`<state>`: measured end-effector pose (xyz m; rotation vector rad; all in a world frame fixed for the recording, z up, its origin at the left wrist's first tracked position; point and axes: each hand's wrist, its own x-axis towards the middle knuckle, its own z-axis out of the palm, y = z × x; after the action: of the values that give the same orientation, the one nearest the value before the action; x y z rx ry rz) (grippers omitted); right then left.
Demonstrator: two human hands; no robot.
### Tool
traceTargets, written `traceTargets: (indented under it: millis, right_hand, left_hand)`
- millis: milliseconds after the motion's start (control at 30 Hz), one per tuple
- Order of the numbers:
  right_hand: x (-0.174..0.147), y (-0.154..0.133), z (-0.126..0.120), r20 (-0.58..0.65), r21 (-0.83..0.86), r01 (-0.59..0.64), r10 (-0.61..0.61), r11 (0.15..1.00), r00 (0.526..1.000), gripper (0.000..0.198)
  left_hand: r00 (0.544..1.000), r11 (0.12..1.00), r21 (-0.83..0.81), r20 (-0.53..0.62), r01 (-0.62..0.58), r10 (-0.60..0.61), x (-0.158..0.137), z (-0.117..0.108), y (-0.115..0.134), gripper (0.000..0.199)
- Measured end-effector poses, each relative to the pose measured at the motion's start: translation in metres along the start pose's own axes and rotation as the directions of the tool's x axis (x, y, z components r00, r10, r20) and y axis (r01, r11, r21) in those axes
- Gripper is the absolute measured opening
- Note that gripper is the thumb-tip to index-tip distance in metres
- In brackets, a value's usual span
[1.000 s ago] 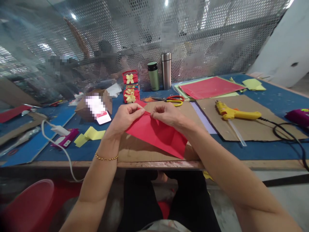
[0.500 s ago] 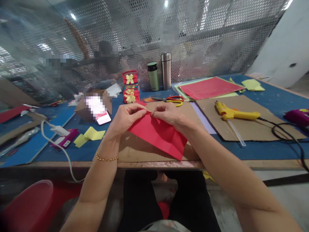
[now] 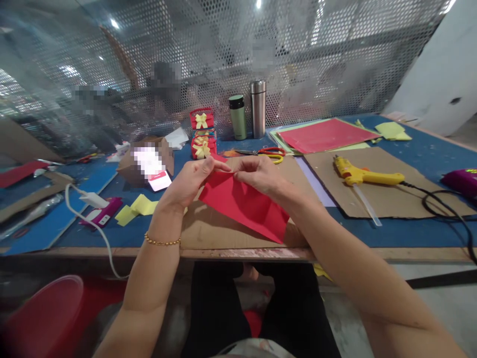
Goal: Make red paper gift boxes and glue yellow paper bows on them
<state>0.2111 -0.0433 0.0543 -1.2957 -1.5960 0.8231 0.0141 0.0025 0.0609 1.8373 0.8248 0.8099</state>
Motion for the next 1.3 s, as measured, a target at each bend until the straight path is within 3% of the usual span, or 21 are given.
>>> traceTargets:
  millis: [133,233,467,600,867,1000,1300]
  right_hand:
    - [0.002,0.007,0.005,0.065,-0.014,0.135,-0.133,0.991,0.989,0.013]
    - [0.003,0.013,0.008,0.094,-0.044,0.19,-0.185,0.981,0.978,0.014]
    - [0.001,0.011,0.008,0.117,-0.06,0.313,-0.305,0.948,0.945,0.014]
    - [0.004,0.014,0.006,0.143,-0.025,0.284,-0.278,0.958,0.95,0.016]
    - [0.004,0.018,0.002,0.145,-0.033,0.086,-0.08,0.996,0.986,0.026]
    - [0.003,0.016,0.004,0.18,-0.023,0.095,-0.089,0.995,0.98,0.03]
    - [0.004,0.015,0.007,0.222,0.03,0.159,-0.162,0.987,0.961,0.019]
  left_hand:
    - [0.999,0.991,0.126,0.001,0.046,-0.047,0.0,-0.002,0.0,0.042]
    - [0.996,0.98,0.196,0.069,0.039,-0.053,0.002,-0.004,-0.003,0.034]
    - [0.979,0.985,0.169,0.194,0.034,-0.067,0.005,-0.01,-0.008,0.022]
    - [0.978,0.991,0.133,0.204,0.011,-0.039,0.005,-0.011,-0.009,0.019]
    - [0.977,0.995,0.103,0.214,-0.013,-0.009,0.006,-0.01,-0.006,0.014]
    - [0.979,0.994,0.107,0.199,0.008,-0.029,0.005,-0.008,-0.006,0.014]
    - [0.985,0.99,0.14,0.175,-0.017,-0.008,0.003,-0.002,-0.003,0.012]
